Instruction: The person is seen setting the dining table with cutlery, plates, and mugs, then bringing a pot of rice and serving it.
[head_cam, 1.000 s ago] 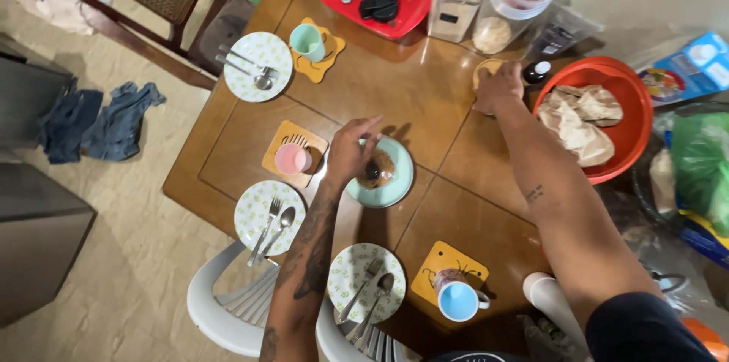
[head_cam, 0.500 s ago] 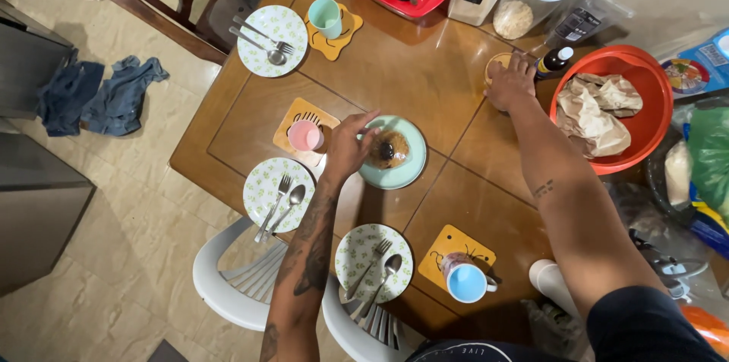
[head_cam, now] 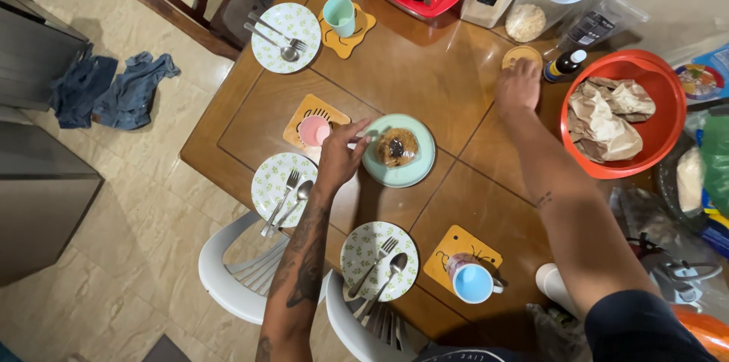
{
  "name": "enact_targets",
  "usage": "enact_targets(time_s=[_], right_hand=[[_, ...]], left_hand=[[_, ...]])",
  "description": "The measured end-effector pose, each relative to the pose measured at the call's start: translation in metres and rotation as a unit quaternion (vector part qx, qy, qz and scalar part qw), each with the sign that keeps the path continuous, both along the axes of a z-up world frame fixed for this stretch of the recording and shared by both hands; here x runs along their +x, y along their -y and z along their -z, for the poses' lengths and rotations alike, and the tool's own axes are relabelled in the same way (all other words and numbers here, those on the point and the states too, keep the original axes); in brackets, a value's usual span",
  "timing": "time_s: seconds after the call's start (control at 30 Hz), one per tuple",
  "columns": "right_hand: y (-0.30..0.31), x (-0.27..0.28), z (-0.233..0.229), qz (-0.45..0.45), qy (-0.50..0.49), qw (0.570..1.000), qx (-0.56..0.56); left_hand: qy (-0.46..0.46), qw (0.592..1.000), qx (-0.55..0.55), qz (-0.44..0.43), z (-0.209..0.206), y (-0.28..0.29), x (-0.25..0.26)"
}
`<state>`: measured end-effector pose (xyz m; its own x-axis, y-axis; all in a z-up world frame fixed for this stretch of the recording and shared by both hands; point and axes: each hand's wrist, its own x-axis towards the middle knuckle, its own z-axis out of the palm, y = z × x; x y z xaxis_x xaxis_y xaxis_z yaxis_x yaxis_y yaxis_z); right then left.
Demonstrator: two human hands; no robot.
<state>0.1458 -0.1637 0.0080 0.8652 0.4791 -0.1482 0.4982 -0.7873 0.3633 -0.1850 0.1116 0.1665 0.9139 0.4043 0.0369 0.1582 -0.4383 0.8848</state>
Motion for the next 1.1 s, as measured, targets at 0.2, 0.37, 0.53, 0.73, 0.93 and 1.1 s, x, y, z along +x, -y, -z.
enact_targets(time_s=[0.2, 0.37, 0.53, 0.73, 0.93, 1.1], right_hand=[[-0.001, 0.007, 0.019, 0.059, -0.086, 0.992, 0.076], [-0.017, -0.002, -0.025, 0.093, -0.112, 0.986, 0.079], [-0.052, -0.001, -0.045, 0.066, -0.153, 0.982, 0.094], [-0.125, 0.007, -0.117, -0.16, -0.083, 0.927, 0.33], [-0.204, 0.012, -0.154, -0.231, -0.08, 0.942, 0.23], [-0.215, -0.001, -0.149, -0.137, -0.076, 0.973, 0.17]], left_hand=[[0.006, 1.0, 0.003, 0.015, -0.013, 0.005, -0.001], [0.001, 1.0, -0.004, 0.005, -0.001, -0.002, 0.002], [0.019, 1.0, -0.005, 0.005, 0.014, -0.001, 0.014], [0.008, 0.999, -0.038, 0.002, 0.006, -0.001, 0.014], [0.019, 0.998, -0.064, -0.013, 0.012, -0.007, 0.002], [0.015, 0.998, -0.067, -0.013, -0.003, -0.013, -0.019]])
